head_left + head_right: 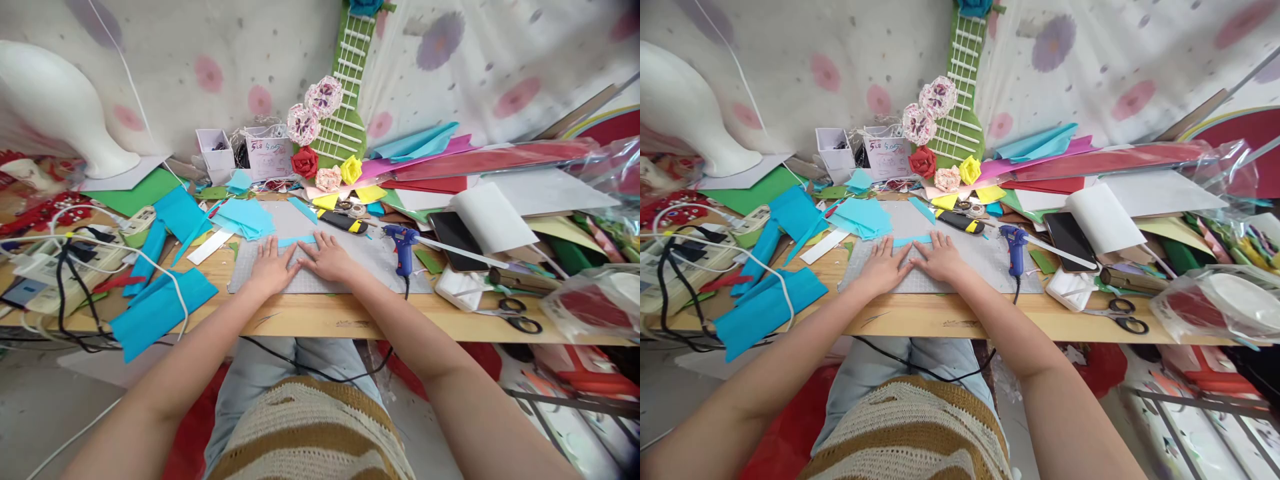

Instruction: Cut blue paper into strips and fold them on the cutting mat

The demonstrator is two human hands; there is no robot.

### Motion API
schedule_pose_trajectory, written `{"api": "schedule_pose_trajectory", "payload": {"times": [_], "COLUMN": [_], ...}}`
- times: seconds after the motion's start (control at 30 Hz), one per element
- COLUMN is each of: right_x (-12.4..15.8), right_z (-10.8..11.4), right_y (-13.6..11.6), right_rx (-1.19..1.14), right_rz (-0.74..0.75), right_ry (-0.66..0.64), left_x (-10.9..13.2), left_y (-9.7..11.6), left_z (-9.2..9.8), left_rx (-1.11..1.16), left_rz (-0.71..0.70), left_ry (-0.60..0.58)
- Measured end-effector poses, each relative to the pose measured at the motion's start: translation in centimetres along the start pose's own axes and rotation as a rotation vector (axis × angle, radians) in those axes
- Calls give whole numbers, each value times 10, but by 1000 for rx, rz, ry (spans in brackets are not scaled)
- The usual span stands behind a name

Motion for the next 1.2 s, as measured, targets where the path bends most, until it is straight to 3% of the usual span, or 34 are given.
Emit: {"api": "schedule_pose_trajectory", "payload": {"times": [0.13,0.23,0.33,0.47,0.6,0.77,1.2], "right_x": [0,1,2,-2,-16,-21,15], "right_z": [1,-1,-5,-7,-5,-13,-12], "right_y": [-3,-2,0,4,-7,-5,36], "right_rx": [-3,-5,-16,-46,-73,-169,-116], "right_rz": [-4,9,20,18,200,236,180], "right_ry": [6,16,39,98,197,145,102], "left_x": [-1,-8,-17,-19,-18,-19,-2], "left_y": [11,17,15,14,14,12,-20], "left_z": [5,-2,-12,-16,-17,-16,-8], "left_rx": [27,43,34,6,11,17,45], "left_rz": [-180,-275,-245,-245,-229,-218,-162], "left_ry": [152,132,51,35,9,-5,-45]}}
Point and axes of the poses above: each hand's wrist, its own x-axis away from the middle knuckle, its own z-axis out of the back of the hand, y = z × x, the point moved 6 cm from there along -x, towards the middle knuckle, and after that the axes turned 14 degrees about z, right-handed, at the moved point
